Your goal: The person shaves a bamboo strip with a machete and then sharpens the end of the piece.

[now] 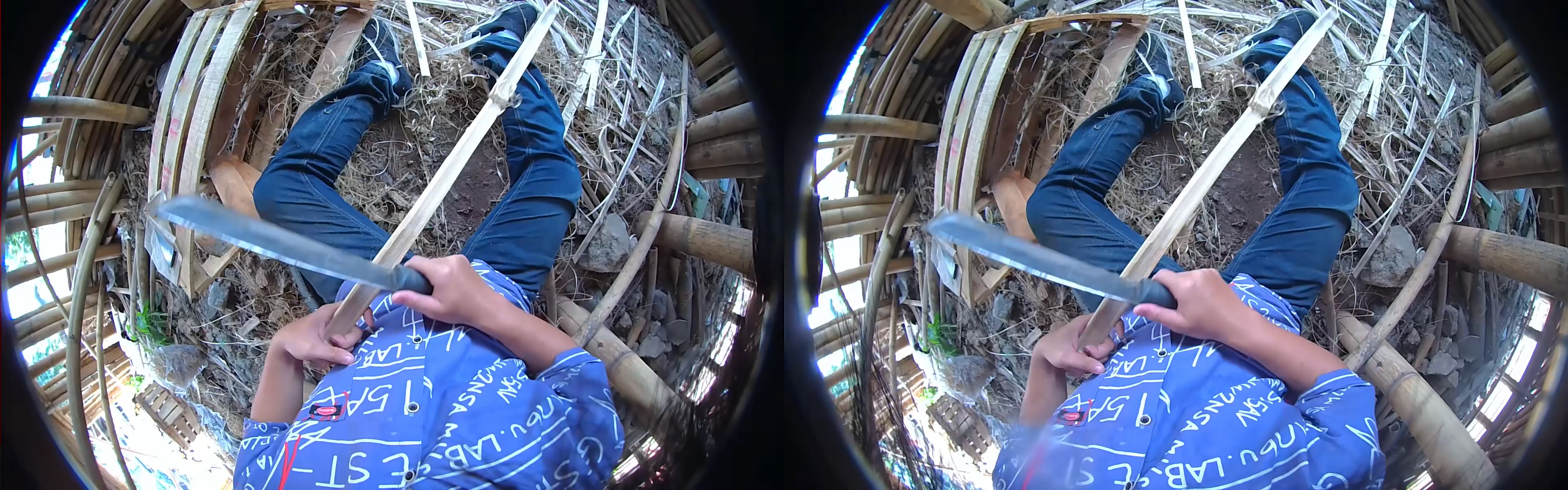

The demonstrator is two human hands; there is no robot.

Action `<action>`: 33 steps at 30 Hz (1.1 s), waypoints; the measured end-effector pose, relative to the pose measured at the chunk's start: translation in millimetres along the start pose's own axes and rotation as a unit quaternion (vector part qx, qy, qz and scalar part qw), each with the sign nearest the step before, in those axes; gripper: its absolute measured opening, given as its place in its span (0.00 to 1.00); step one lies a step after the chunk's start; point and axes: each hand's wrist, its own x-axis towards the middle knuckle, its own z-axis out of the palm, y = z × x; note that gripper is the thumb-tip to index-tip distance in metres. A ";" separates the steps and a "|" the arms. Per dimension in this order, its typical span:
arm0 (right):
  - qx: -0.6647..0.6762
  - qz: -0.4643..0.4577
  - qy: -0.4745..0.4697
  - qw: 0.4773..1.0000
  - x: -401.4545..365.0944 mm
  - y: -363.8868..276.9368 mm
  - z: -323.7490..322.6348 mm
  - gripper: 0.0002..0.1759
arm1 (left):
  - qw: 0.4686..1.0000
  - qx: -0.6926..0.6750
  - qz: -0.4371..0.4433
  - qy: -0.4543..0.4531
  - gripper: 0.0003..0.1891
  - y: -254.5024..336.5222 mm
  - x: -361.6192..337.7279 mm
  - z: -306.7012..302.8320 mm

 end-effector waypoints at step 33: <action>-0.058 0.121 0.000 0.991 19.6 61.3 4.7 0.27 | 0.978 -0.009 -0.013 0.208 0.20 -12.4 82.5 -18.7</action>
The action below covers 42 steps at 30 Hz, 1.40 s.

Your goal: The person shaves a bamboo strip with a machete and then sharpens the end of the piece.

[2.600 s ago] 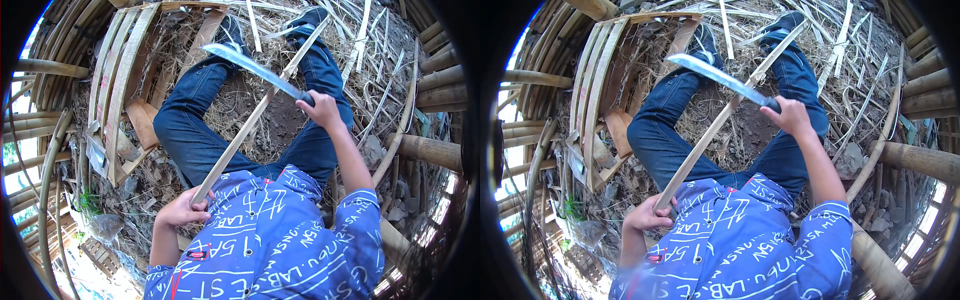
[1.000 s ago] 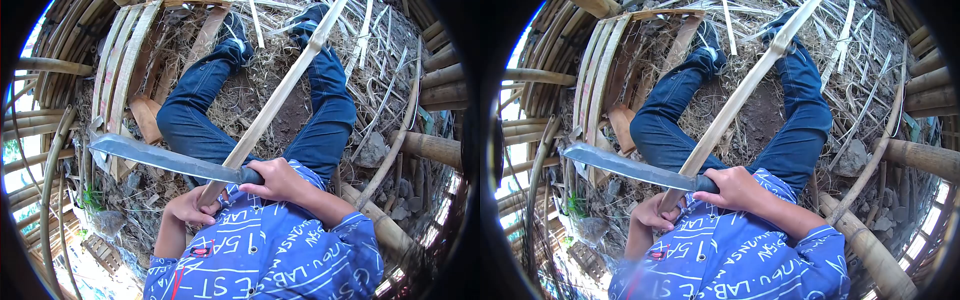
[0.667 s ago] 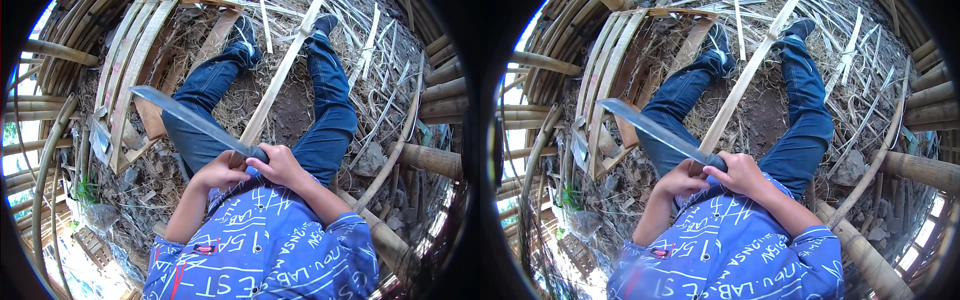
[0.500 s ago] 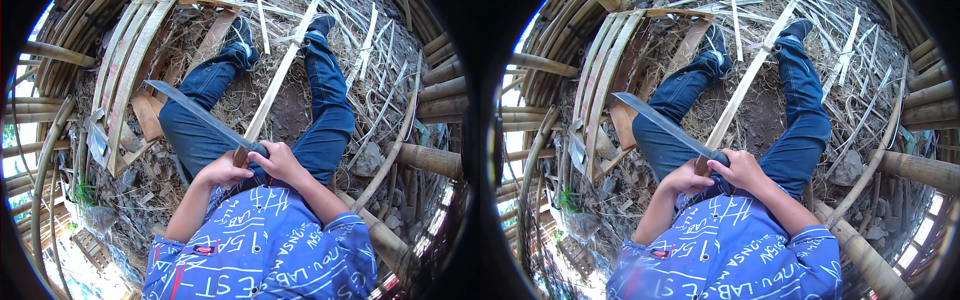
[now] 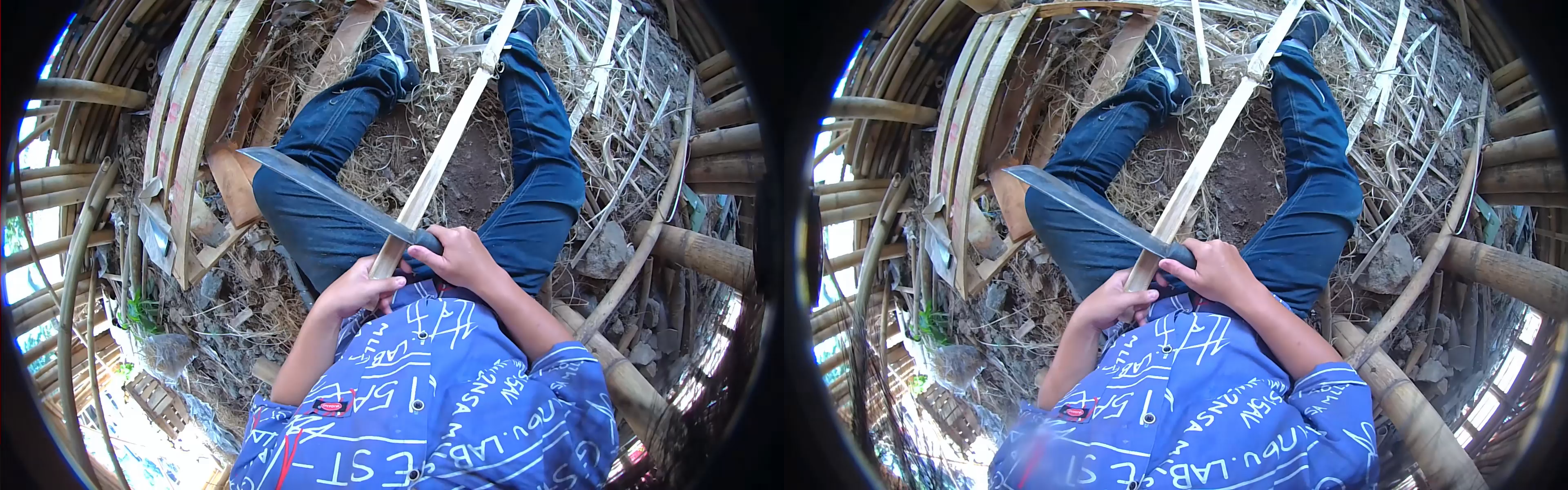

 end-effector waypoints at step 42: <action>-0.128 -0.010 -0.051 0.990 -0.2 -5.9 -13.8 0.33 | 0.948 -0.283 -0.082 -0.119 0.06 -16.0 41.7 -10.6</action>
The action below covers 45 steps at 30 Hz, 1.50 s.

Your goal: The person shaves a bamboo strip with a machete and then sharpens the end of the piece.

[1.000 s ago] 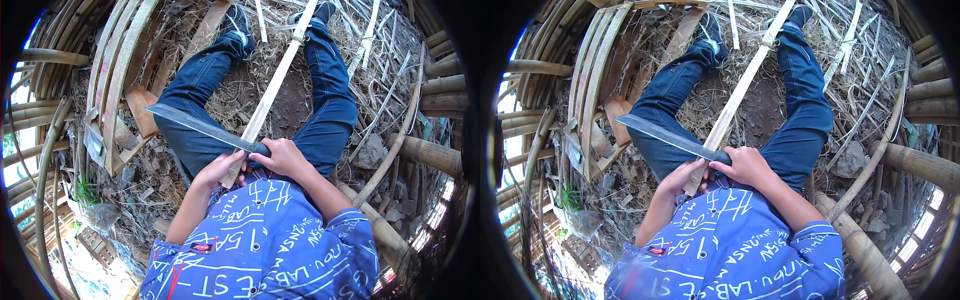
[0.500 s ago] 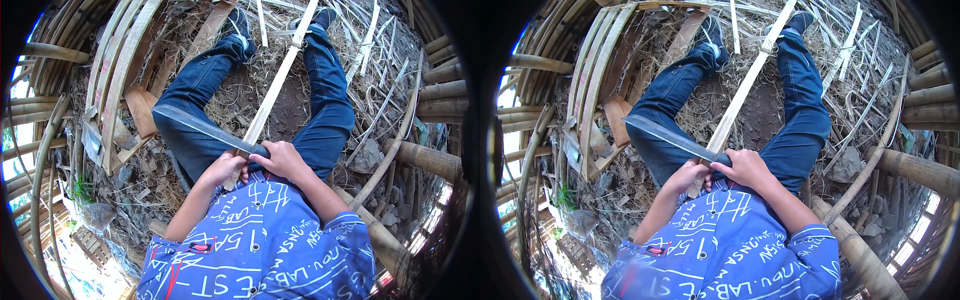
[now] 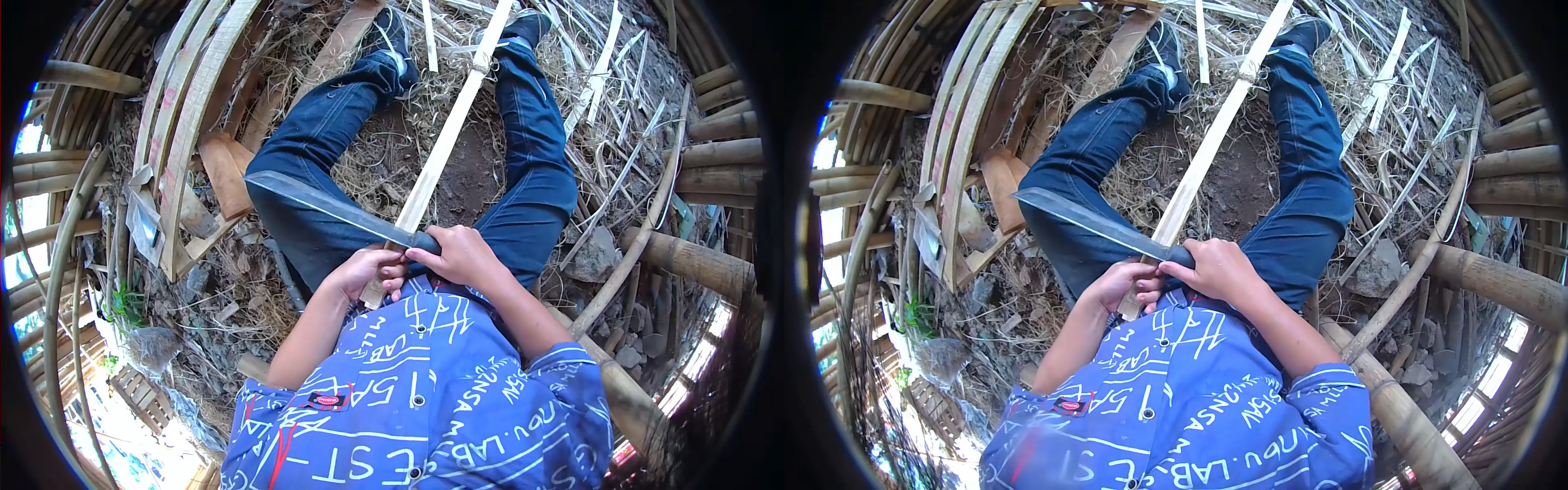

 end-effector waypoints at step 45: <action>-0.170 0.134 0.133 0.967 104.9 107.3 -84.2 0.37 | 0.956 0.263 0.050 0.116 0.07 4.6 -72.3 26.8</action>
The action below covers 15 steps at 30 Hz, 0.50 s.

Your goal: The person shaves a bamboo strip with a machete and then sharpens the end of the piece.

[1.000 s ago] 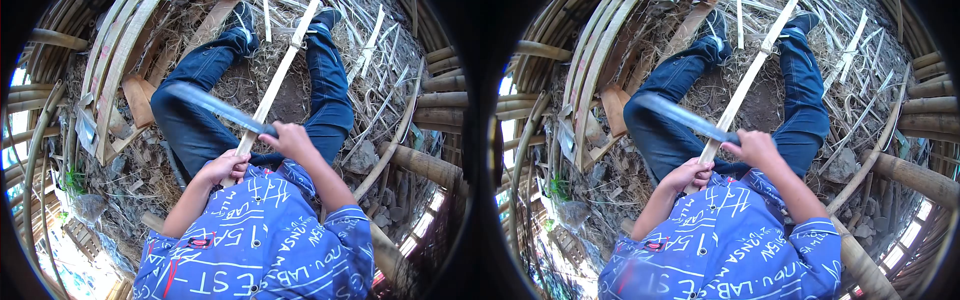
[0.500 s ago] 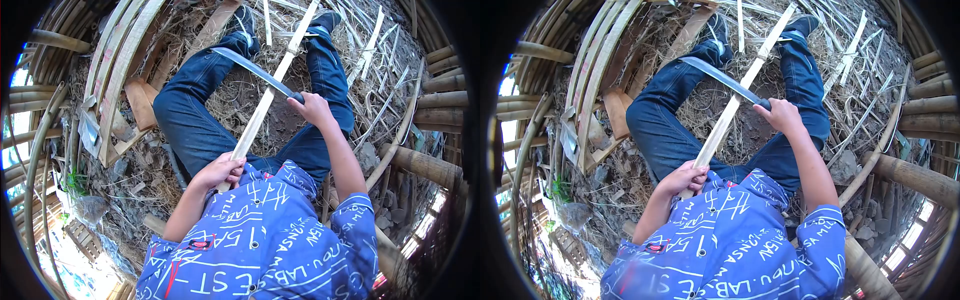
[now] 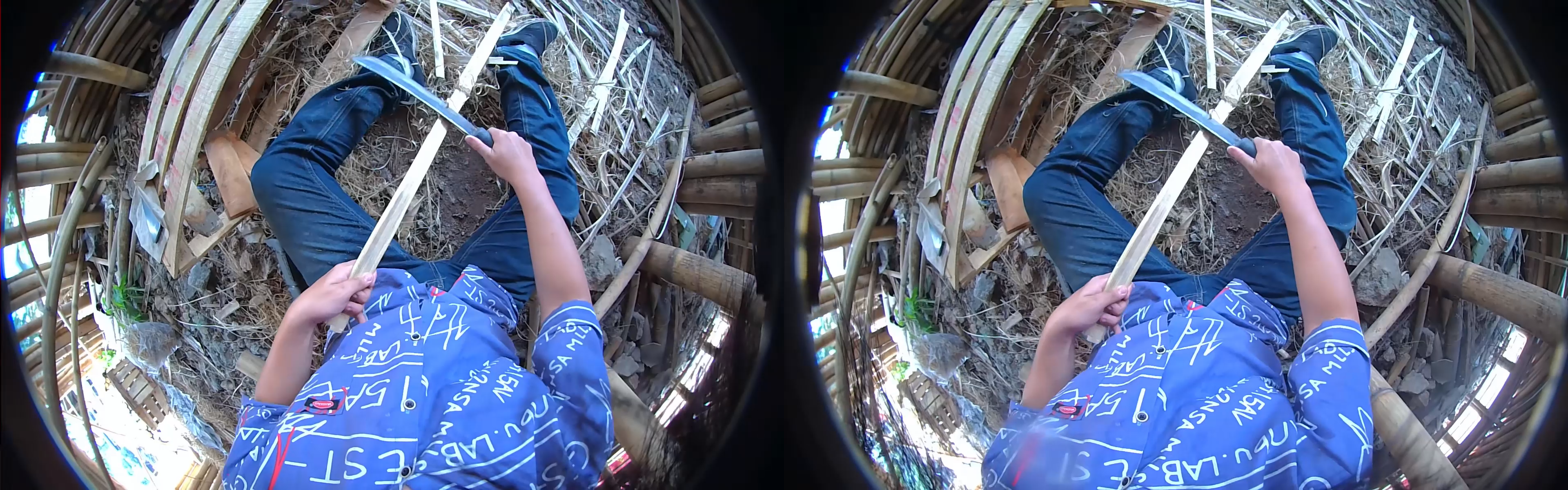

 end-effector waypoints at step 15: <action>-0.037 0.011 0.115 0.993 1.2 5.1 3.4 0.35 | 1.000 -0.001 -0.006 0.005 0.08 -6.3 -29.7 -9.6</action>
